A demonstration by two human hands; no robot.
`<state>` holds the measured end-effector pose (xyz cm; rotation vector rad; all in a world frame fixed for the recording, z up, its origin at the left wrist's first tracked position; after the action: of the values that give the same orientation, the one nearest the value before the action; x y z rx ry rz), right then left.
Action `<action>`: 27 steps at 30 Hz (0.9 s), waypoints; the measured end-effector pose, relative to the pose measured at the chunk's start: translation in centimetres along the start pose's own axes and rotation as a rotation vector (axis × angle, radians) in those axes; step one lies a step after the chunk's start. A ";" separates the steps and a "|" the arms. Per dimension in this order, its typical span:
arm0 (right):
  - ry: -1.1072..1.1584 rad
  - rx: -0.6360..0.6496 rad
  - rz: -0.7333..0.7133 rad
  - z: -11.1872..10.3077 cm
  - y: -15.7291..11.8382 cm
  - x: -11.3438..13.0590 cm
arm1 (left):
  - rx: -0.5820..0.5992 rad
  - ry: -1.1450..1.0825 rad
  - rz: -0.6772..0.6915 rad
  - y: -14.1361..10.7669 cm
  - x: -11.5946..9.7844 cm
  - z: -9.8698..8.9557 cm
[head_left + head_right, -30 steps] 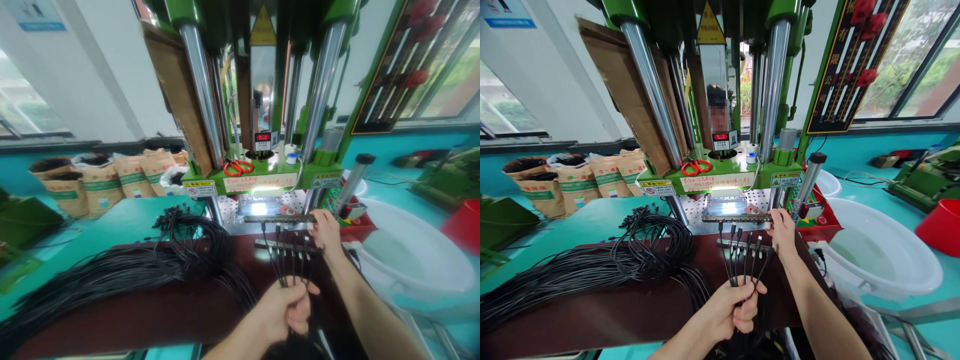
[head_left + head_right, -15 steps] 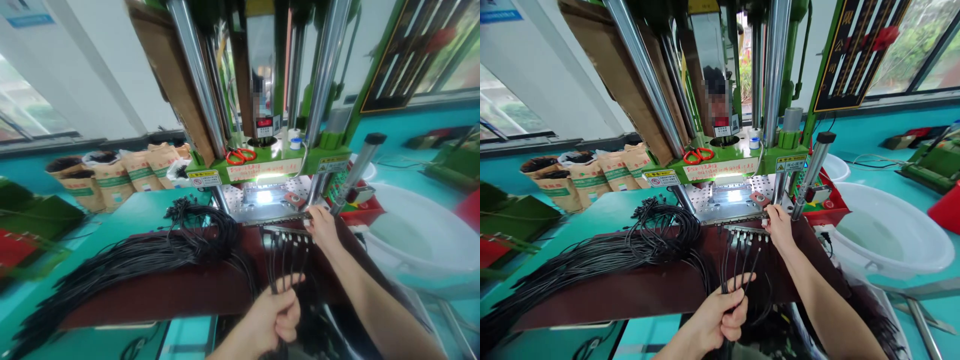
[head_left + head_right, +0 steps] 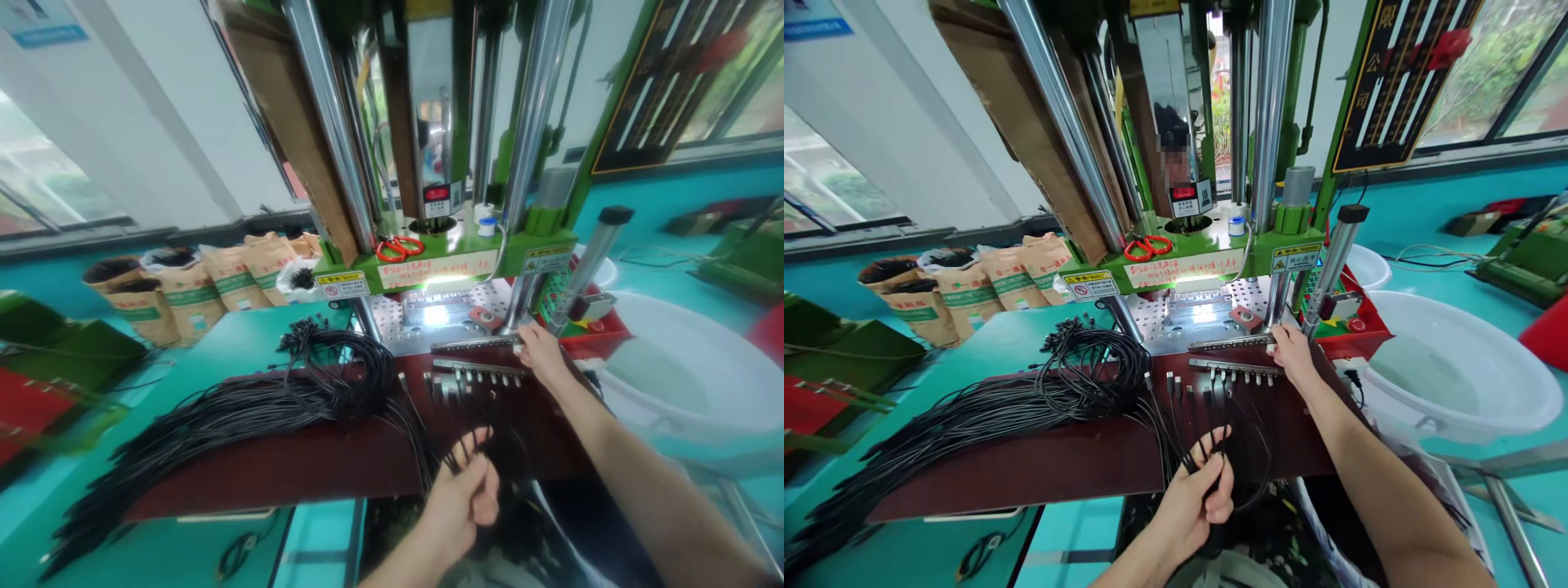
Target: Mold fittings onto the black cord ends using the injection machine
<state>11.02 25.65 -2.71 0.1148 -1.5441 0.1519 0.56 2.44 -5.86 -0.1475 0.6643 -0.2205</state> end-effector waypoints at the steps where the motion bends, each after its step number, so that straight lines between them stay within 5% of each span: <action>1: -0.025 0.032 0.007 -0.5 0.2 -0.2 | -0.005 -0.013 0.010 0.1 -0.1 0.0; 7: -0.247 0.331 0.027 -3.4 1.7 -1.0 | 0.009 -0.038 0.017 0.0 -0.7 0.2; 12: -0.822 0.446 -0.270 -4.3 2.9 -1.4 | 0.011 -0.044 0.036 -0.1 -0.7 0.3; 17: -0.980 0.448 -0.424 -3.5 3.2 -2.5 | 0.013 -0.032 0.049 -0.1 -0.8 0.5; 23: -1.196 0.399 -0.574 -3.0 0.9 -1.1 | -0.001 -0.038 0.057 -0.1 -0.9 0.6; 27: -1.282 0.625 -0.581 -2.9 -1.8 -0.6 | 0.053 -0.047 0.054 -1.7 -3.1 1.5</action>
<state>14.20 24.33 -3.37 1.3544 -2.5842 0.0845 -1.12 1.65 -2.55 -0.0832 0.6141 -0.1823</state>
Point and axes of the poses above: each hand's wrist, its own y-axis towards the middle knuckle, its own z-axis out of the palm, x = y × z, the point moved 2 cm from there along y, towards the middle knuckle, and after that the axes turned 9 degrees about x, right-handed, at the moved point
